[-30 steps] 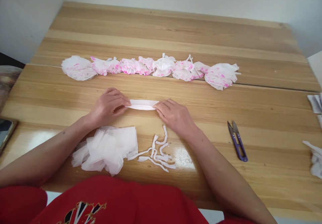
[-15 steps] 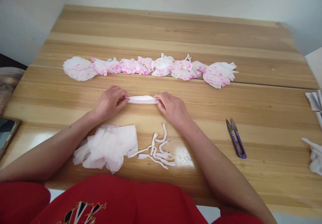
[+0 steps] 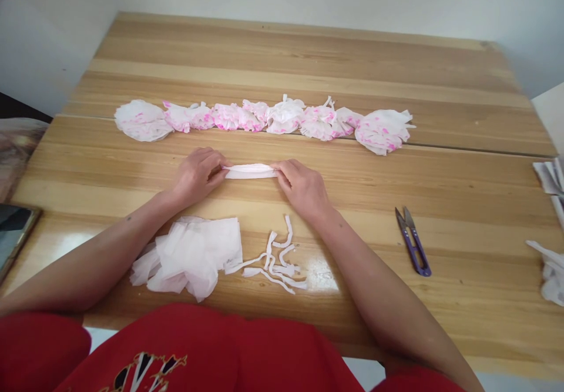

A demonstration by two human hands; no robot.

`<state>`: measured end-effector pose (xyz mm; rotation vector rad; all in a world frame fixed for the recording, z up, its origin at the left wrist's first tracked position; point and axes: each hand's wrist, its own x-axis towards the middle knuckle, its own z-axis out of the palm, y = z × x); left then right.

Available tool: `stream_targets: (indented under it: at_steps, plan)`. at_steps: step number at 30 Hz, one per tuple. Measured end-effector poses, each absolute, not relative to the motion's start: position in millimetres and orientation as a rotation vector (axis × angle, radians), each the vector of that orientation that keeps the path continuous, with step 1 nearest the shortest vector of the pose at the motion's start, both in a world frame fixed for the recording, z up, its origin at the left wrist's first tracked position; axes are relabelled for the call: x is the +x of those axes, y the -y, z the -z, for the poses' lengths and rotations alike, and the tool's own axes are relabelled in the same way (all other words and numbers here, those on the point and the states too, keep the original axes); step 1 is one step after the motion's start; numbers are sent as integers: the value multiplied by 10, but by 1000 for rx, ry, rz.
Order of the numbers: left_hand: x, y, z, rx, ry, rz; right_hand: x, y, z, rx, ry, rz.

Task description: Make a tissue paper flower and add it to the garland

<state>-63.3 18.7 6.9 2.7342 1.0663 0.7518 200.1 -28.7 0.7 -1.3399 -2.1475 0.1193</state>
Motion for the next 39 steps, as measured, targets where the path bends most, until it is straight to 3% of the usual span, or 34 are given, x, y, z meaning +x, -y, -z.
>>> stream_targets:
  at_steps: [13, 25, 39]
  plan:
    - [-753, 9, -204, 2921, -711, -865, 2145, 519, -147, -1101, 2412, 23]
    - [-731, -36, -163, 2784, -841, -703, 2096, 474, -94, -1218, 2255, -219]
    - [-692, -90, -97, 2783, -994, -670, 2034, 398, -52, -1346, 2208, -161]
